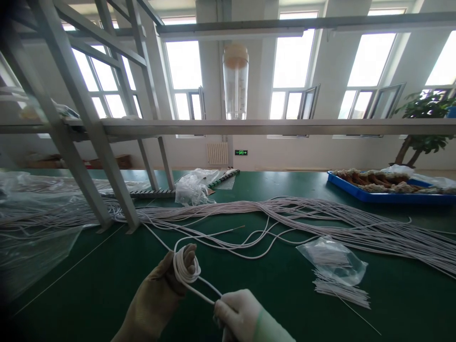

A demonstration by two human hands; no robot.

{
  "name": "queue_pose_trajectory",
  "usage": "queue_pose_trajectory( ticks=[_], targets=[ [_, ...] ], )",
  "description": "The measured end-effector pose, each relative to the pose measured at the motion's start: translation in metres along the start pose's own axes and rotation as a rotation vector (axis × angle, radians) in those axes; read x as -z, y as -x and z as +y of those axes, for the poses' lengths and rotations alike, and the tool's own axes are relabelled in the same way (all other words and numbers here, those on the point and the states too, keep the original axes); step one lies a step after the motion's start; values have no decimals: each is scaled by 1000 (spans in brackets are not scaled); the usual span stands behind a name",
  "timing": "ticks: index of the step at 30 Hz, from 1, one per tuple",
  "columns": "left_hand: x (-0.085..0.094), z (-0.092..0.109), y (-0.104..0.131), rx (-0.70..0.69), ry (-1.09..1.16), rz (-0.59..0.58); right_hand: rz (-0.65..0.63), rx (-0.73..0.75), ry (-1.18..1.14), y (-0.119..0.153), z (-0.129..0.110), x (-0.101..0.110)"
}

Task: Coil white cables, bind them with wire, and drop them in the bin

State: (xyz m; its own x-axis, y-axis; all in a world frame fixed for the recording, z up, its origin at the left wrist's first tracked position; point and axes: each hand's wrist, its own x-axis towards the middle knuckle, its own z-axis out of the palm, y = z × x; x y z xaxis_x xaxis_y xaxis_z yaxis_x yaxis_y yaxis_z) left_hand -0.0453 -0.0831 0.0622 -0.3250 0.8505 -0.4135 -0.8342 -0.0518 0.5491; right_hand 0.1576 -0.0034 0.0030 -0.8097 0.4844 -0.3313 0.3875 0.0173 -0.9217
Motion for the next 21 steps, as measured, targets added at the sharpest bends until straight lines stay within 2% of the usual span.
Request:
queue_pose_trajectory(
  ticks=[3, 5, 8, 10, 13, 15, 17, 19, 21],
  targets=[
    [3, 6, 2, 11, -43, -18, 104, 58, 174, 3, 1, 30],
    [3, 8, 4, 23, -71, -38, 222, 85, 290, -1, 7, 44],
    [0, 5, 7, 77, -113, -82, 424, 80, 315, -9, 17, 59],
    [-4, -4, 9, 172, -148, -134, 527, 70, 304, -11, 21, 62],
    [-10, -25, 11, 364, -244, -279, 625, 82, 311, -10, 19, 59],
    [-12, -40, 9, 430, -375, -337, 687, 111, 335, -8, 15, 52],
    [-10, -53, 4, 426, -501, -319, 732, 146, 363, -4, 9, 42],
    [-3, -61, -4, 406, -586, -253, 742, 194, 406, 1, 2, 32],
    [10, -66, -12, 318, -621, -179, 712, 253, 479, 7, -5, 21]
  ],
)
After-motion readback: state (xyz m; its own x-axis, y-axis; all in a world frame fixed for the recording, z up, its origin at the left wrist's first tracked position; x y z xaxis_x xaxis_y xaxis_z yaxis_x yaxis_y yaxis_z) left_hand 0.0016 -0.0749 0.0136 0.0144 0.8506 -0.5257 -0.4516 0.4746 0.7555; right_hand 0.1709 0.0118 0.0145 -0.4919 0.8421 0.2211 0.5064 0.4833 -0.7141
